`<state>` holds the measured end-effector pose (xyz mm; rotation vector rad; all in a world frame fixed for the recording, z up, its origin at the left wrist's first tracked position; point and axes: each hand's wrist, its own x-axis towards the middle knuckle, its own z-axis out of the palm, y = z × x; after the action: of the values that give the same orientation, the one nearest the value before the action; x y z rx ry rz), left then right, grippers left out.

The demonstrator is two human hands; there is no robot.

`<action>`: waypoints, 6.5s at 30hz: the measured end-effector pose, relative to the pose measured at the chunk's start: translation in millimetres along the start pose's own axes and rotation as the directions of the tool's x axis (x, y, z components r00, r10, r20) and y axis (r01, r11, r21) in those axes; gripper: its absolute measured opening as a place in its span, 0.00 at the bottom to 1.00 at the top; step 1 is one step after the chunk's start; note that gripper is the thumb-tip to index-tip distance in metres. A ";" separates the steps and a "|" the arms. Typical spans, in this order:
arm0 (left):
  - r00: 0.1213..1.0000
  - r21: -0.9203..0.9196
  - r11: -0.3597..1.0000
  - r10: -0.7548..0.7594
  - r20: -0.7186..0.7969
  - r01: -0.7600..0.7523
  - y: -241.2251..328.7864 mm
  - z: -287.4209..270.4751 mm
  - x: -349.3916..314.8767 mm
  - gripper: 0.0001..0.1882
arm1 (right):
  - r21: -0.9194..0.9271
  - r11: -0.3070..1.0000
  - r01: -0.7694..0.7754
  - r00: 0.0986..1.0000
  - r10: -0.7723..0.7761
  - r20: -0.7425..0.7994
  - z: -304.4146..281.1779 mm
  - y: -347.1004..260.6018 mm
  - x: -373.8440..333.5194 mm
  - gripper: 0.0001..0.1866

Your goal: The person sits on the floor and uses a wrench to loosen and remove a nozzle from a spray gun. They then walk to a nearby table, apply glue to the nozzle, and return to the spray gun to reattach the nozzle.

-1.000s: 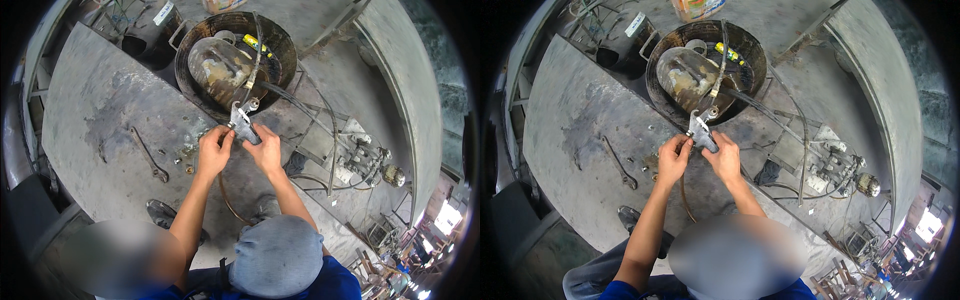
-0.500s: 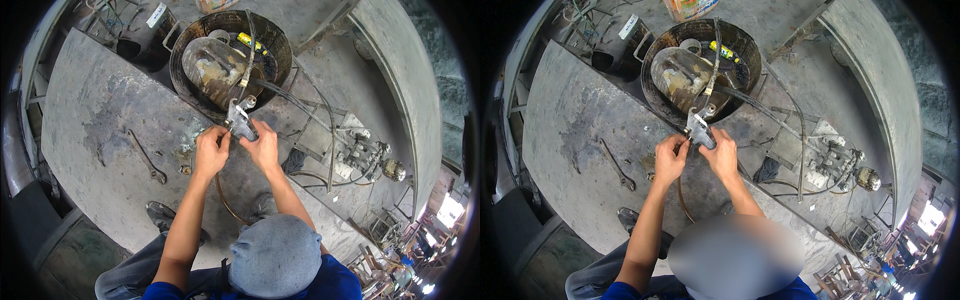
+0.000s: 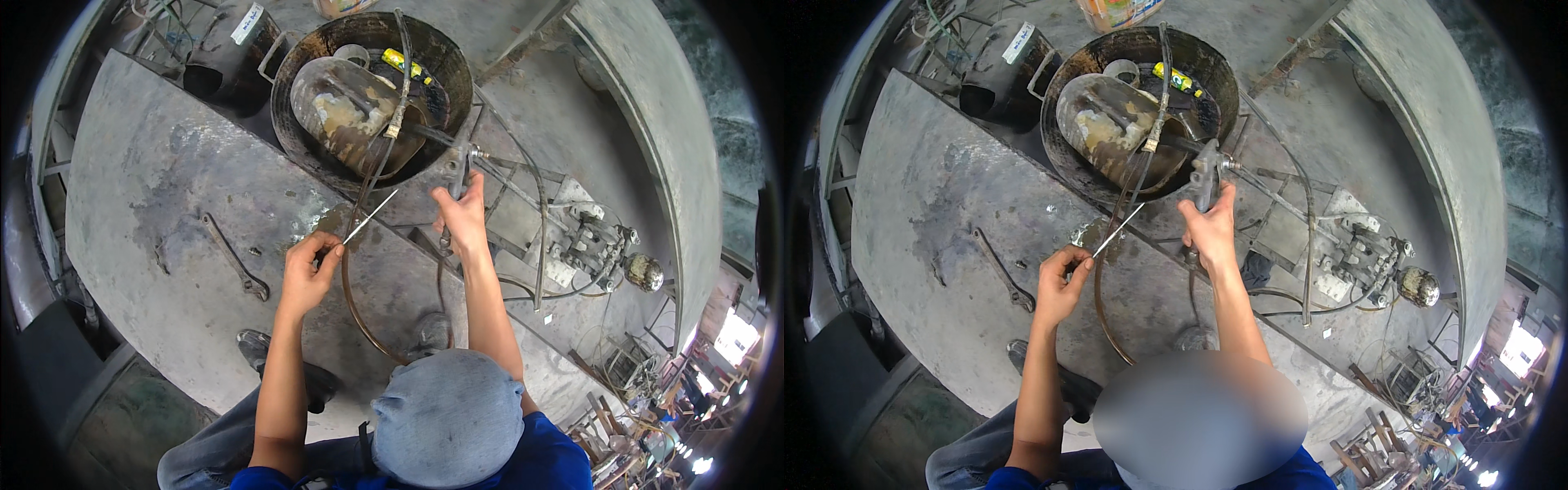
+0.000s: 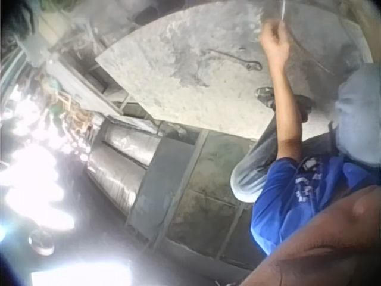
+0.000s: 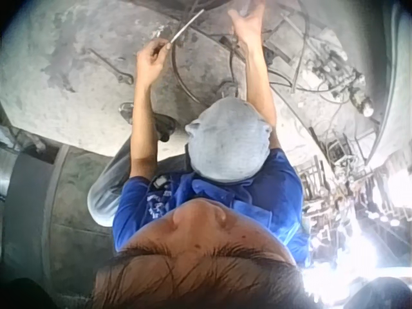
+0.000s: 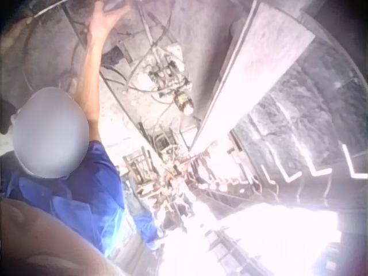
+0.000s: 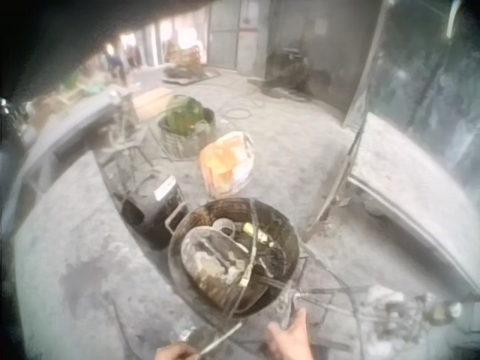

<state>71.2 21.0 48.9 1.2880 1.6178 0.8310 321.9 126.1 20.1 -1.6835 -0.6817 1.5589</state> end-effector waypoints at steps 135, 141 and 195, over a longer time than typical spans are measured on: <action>0.984 -0.217 0.961 -0.160 0.077 0.173 -7.1 6.1 -3.5 0.10 | -0.457 0.810 0.367 0.906 -0.198 0.375 5.7 -37.2 -50.2 0.42; 0.986 -0.403 0.904 -0.166 -0.022 0.143 -16.6 -16.6 6.3 0.10 | -0.718 0.594 0.364 0.766 -0.630 -0.132 -98.0 -49.5 -53.3 0.48; 0.963 -0.515 0.820 -0.152 0.222 0.248 13.0 -37.9 15.9 0.10 | -0.476 0.761 0.440 0.795 -0.084 0.601 54.4 -1.8 -62.0 0.19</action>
<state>40.0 40.4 71.6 0.7462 1.2286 0.9296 260.6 86.7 58.9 -1.4146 -1.8164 1.7151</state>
